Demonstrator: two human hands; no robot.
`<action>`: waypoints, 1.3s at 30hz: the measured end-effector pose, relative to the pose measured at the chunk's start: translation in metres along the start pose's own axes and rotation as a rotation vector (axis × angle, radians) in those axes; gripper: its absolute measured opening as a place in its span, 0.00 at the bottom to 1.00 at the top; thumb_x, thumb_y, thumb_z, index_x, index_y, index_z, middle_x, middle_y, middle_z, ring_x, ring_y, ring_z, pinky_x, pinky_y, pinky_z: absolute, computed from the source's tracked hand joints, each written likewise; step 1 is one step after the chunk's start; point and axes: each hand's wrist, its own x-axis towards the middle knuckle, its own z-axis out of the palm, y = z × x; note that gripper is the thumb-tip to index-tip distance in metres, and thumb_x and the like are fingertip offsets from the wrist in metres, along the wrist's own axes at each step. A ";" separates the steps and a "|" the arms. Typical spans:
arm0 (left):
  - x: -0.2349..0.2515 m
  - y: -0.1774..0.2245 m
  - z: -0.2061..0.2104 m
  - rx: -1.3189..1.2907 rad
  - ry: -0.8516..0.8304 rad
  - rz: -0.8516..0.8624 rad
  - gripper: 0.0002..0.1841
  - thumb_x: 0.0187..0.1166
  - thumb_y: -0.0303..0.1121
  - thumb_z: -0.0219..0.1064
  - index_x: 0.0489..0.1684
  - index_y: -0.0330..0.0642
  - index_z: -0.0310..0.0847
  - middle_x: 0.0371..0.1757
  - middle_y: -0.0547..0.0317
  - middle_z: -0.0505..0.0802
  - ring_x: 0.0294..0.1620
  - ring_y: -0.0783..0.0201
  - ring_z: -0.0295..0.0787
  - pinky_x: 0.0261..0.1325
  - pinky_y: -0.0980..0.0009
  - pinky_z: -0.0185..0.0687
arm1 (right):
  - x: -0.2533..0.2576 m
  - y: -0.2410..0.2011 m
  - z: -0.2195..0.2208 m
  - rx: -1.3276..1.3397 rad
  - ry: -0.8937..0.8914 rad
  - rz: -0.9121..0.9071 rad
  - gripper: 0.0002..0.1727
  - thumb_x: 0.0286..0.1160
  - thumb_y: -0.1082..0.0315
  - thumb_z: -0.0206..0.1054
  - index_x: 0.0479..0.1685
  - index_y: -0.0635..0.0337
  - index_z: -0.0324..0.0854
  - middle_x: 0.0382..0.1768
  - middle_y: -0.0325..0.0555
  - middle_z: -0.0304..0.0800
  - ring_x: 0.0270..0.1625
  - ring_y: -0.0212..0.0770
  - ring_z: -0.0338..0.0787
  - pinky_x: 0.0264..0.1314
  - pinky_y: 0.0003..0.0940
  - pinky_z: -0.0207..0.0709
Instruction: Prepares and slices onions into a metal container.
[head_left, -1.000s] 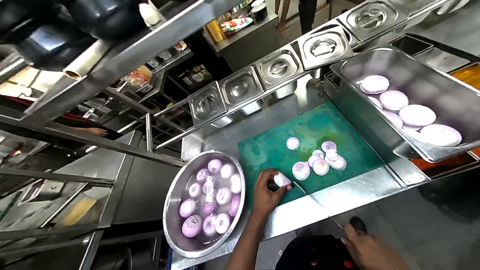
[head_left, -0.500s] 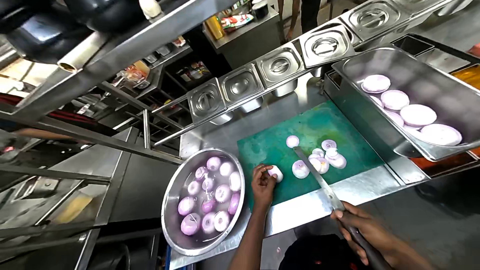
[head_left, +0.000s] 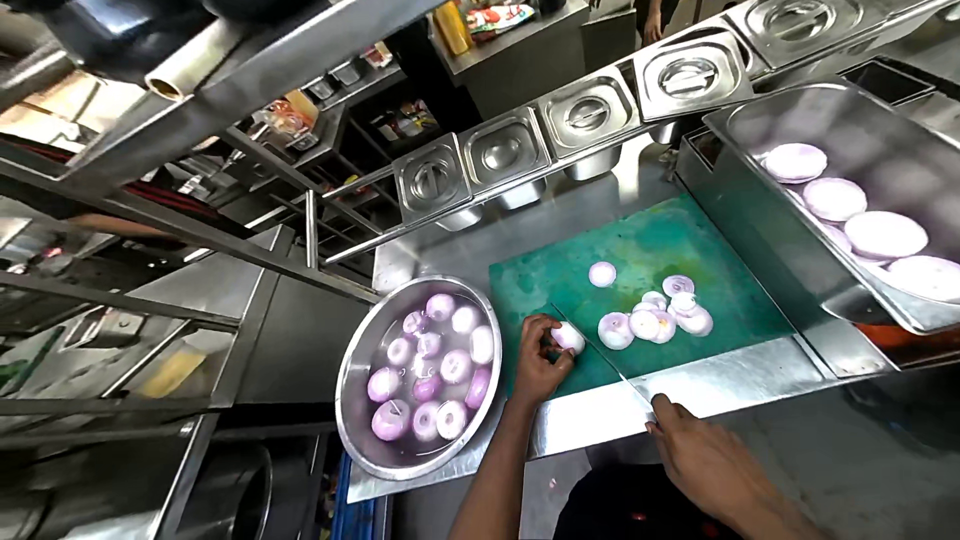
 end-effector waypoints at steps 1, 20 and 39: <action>0.000 0.001 0.000 0.012 -0.004 -0.012 0.24 0.57 0.33 0.79 0.55 0.51 0.82 0.63 0.56 0.81 0.45 0.64 0.87 0.38 0.68 0.90 | 0.000 0.000 0.000 -0.011 -0.011 0.001 0.19 0.89 0.53 0.52 0.61 0.58 0.75 0.42 0.58 0.90 0.38 0.62 0.94 0.34 0.57 0.86; 0.003 0.006 0.002 0.002 0.001 0.016 0.24 0.53 0.32 0.81 0.54 0.47 0.84 0.63 0.54 0.82 0.50 0.63 0.88 0.40 0.68 0.92 | 0.038 -0.019 -0.009 0.009 -0.191 0.017 0.23 0.92 0.55 0.46 0.74 0.60 0.70 0.51 0.61 0.90 0.52 0.64 0.93 0.51 0.59 0.86; 0.004 0.005 0.001 -0.053 0.000 -0.025 0.24 0.54 0.30 0.82 0.52 0.50 0.82 0.59 0.55 0.83 0.45 0.62 0.89 0.38 0.65 0.94 | 0.007 -0.013 0.008 -0.052 0.080 -0.039 0.16 0.87 0.57 0.54 0.55 0.59 0.77 0.34 0.55 0.89 0.30 0.59 0.94 0.27 0.53 0.85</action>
